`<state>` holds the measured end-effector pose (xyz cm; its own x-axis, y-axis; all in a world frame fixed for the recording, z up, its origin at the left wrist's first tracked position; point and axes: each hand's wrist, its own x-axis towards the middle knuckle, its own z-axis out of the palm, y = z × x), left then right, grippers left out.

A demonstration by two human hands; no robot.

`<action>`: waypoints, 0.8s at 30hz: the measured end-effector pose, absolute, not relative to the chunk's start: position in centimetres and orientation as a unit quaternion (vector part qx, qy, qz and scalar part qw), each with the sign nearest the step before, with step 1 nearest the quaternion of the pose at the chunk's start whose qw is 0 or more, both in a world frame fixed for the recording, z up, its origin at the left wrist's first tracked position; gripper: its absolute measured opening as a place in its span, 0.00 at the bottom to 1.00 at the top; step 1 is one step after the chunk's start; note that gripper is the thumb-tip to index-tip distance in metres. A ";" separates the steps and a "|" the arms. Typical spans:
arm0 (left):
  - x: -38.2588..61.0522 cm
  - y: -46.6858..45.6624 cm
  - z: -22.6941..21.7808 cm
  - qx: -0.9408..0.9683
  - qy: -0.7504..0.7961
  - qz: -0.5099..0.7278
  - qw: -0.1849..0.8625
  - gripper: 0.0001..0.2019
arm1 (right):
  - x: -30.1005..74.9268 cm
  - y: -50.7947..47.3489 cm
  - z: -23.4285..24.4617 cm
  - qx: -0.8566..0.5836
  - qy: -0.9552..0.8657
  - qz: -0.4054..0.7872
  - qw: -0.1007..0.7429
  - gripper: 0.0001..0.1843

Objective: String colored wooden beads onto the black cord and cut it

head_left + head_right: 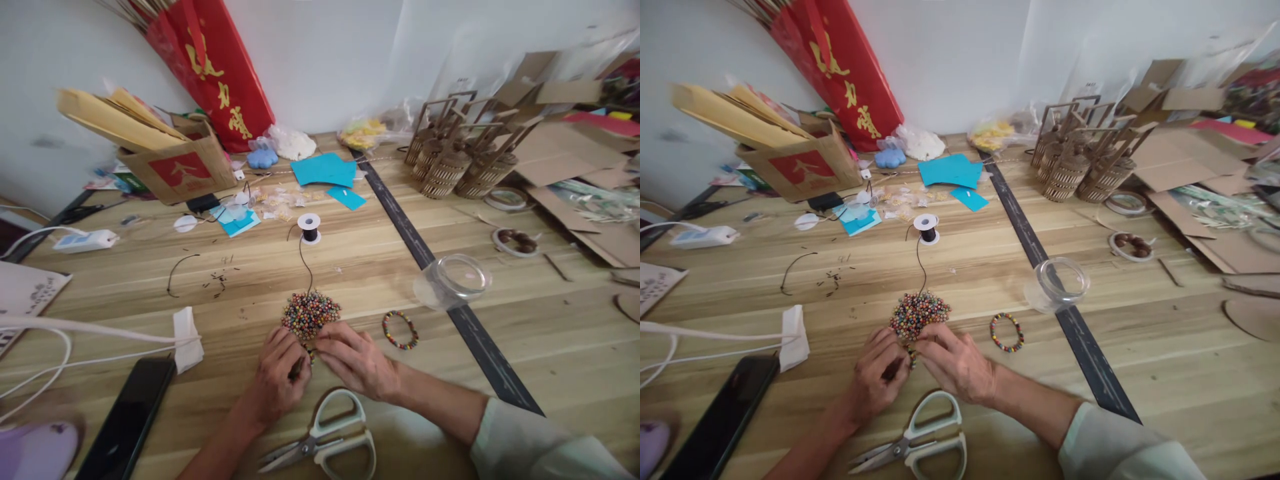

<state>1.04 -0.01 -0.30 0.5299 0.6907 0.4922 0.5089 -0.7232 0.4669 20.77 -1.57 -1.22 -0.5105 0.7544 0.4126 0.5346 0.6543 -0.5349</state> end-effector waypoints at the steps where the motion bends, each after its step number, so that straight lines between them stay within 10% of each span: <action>1: 1.1 0.0 -0.3 0.865 0.345 0.340 0.133 0.10 | 20.7 -1.7 -1.3 -0.367 -0.857 0.174 0.316 0.12; 24: 1.5 -0.2 0.1 0.868 0.344 0.335 0.127 0.11 | 20.2 -1.1 -1.8 -0.331 -0.845 0.275 0.318 0.08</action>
